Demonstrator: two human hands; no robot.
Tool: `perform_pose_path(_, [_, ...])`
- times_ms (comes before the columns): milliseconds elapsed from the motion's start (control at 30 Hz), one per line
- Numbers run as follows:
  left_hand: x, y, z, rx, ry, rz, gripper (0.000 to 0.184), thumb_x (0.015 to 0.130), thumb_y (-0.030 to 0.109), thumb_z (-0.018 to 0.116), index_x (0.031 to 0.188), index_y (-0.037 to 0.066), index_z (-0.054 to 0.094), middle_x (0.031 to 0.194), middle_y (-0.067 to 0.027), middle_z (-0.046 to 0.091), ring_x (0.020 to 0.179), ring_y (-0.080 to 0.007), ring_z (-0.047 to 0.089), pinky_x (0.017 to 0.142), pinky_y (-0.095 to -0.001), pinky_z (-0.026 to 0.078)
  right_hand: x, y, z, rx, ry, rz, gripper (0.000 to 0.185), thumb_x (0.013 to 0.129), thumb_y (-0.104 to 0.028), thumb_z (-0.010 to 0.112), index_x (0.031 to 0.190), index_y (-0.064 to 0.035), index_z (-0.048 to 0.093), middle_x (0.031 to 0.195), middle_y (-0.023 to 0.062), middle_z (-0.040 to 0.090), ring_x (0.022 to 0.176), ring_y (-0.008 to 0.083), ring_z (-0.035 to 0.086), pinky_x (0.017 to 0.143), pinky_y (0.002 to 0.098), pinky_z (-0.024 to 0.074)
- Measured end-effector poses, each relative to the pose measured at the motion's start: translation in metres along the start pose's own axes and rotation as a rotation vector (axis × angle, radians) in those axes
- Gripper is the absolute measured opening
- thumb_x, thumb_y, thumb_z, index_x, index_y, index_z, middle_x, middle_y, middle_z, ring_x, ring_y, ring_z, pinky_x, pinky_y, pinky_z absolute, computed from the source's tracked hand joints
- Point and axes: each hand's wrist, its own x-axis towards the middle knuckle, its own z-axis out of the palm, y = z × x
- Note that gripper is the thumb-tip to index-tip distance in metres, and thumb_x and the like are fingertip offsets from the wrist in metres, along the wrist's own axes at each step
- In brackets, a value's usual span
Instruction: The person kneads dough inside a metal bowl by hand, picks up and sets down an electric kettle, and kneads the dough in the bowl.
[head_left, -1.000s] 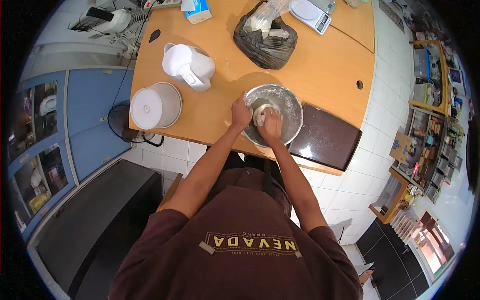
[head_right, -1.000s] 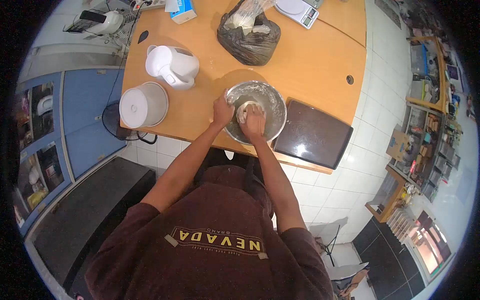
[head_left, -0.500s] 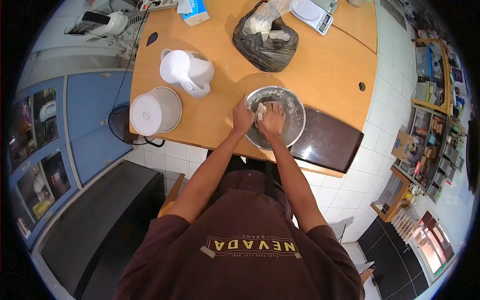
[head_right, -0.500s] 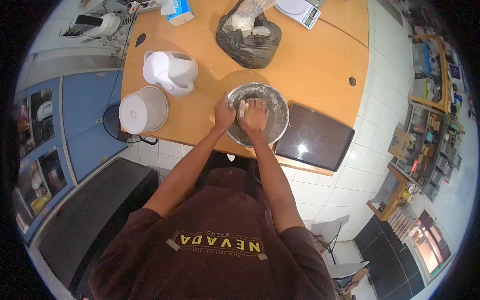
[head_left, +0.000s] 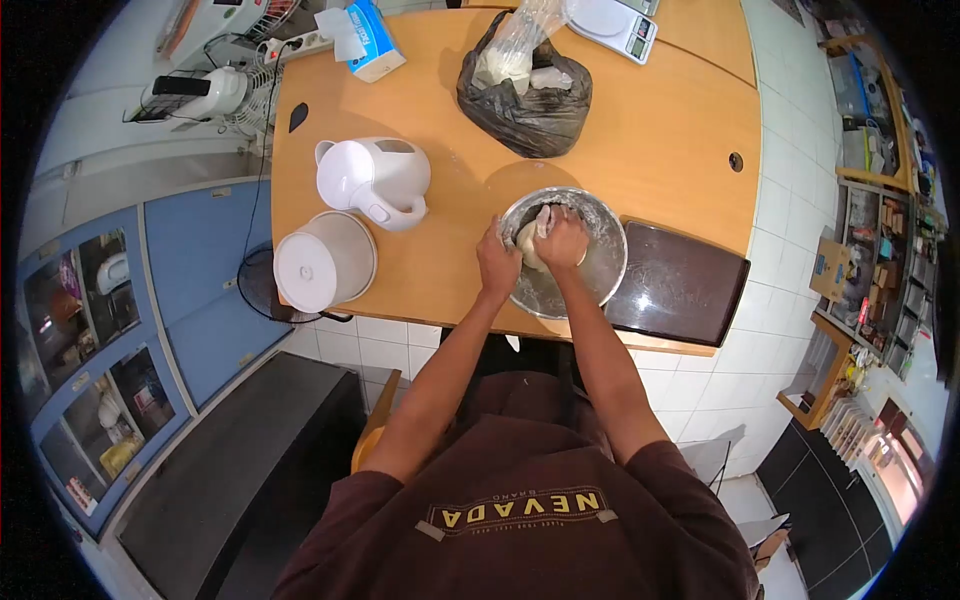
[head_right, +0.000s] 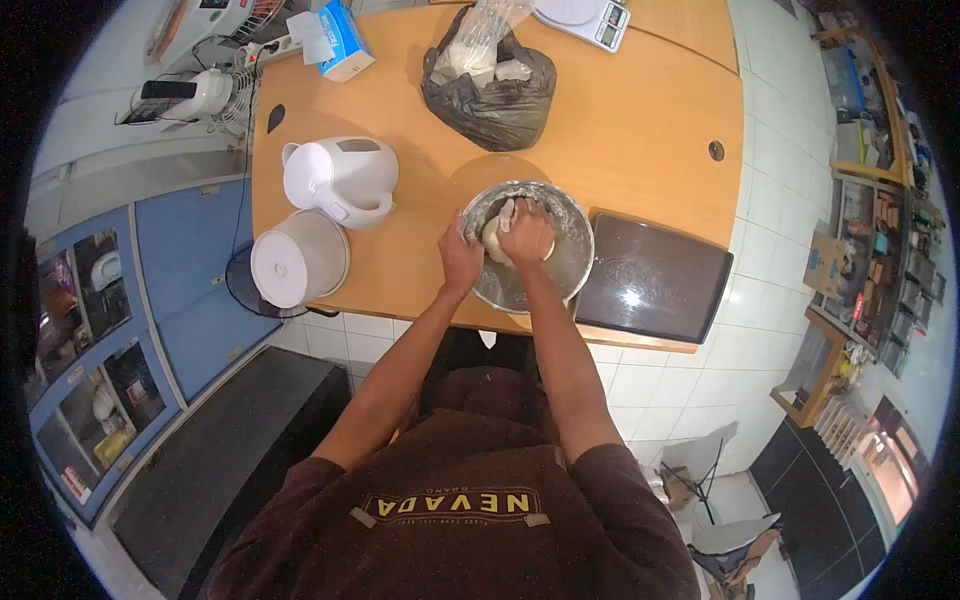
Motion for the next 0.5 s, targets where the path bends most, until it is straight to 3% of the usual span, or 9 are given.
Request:
perform_pose_path(67, [0.001, 0.002, 0.000, 0.009, -0.009, -0.027, 0.061, 0.072, -0.007, 0.056, 0.132, -0.016, 0.050, 0.110, -0.0352, 0.064, 0.103, -0.0465, 0.064, 0.093, -0.0463, 0.050, -0.003, 0.006, -0.003, -0.010, -0.096, -0.021, 0.035, 0.088, -0.033, 0.060, 0.103, -0.0024, 0.067, 0.113, 0.0204, 0.067, 0.107, 0.0388, 0.063, 0.097, 0.0488, 0.0480])
perform_pose_path(167, [0.004, 0.012, -0.006, -0.011, -0.062, -0.124, 0.062, 0.072, -0.006, 0.058, 0.133, -0.015, 0.050, 0.115, -0.0360, 0.062, 0.109, -0.0473, 0.062, 0.099, -0.0473, 0.047, -0.024, 0.026, 0.001, -0.038, -0.027, -0.185, 0.036, 0.086, -0.026, 0.064, 0.116, -0.0058, 0.064, 0.125, 0.0209, 0.060, 0.115, 0.0380, 0.059, 0.100, 0.0502, 0.0456])
perform_pose_path(267, [0.010, 0.017, -0.009, -0.037, -0.091, -0.156, 0.062, 0.072, -0.006, 0.059, 0.132, -0.015, 0.051, 0.111, -0.0356, 0.064, 0.107, -0.0467, 0.063, 0.098, -0.0471, 0.048, -0.040, 0.025, -0.038, 0.075, -0.341, -0.165, 0.059, 0.084, -0.027, 0.068, 0.136, -0.0047, 0.052, 0.143, 0.0234, 0.049, 0.129, 0.0389, 0.050, 0.110, 0.0473, 0.0386])
perform_pose_path(367, [0.012, 0.012, -0.005, 0.053, -0.095, -0.082, 0.059, 0.072, -0.006, 0.059, 0.131, -0.014, 0.053, 0.105, -0.0341, 0.066, 0.101, -0.0458, 0.066, 0.092, -0.0467, 0.051, -0.053, 0.030, -0.056, 0.013, -0.209, -0.320, 0.052, 0.082, -0.026, 0.071, 0.129, -0.0055, 0.061, 0.135, 0.0231, 0.056, 0.125, 0.0378, 0.054, 0.110, 0.0479, 0.0394])
perform_pose_path(433, [0.011, 0.012, -0.002, 0.048, -0.046, 0.004, 0.057, 0.074, -0.006, 0.057, 0.131, -0.012, 0.054, 0.096, -0.0325, 0.068, 0.094, -0.0444, 0.069, 0.085, -0.0463, 0.054, -0.052, 0.036, -0.057, 0.030, -0.208, -0.279, 0.040, 0.084, -0.027, 0.070, 0.119, -0.0062, 0.067, 0.123, 0.0216, 0.064, 0.117, 0.0379, 0.060, 0.107, 0.0495, 0.0407])
perform_pose_path(500, [0.011, 0.020, -0.006, 0.009, -0.156, -0.104, 0.059, 0.072, -0.005, 0.061, 0.130, -0.012, 0.054, 0.105, -0.0332, 0.066, 0.100, -0.0452, 0.066, 0.088, -0.0468, 0.052, -0.050, 0.034, -0.059, 0.044, -0.217, -0.206, 0.031, 0.087, -0.028, 0.068, 0.110, -0.0067, 0.071, 0.110, 0.0201, 0.069, 0.108, 0.0382, 0.064, 0.104, 0.0510, 0.0420])
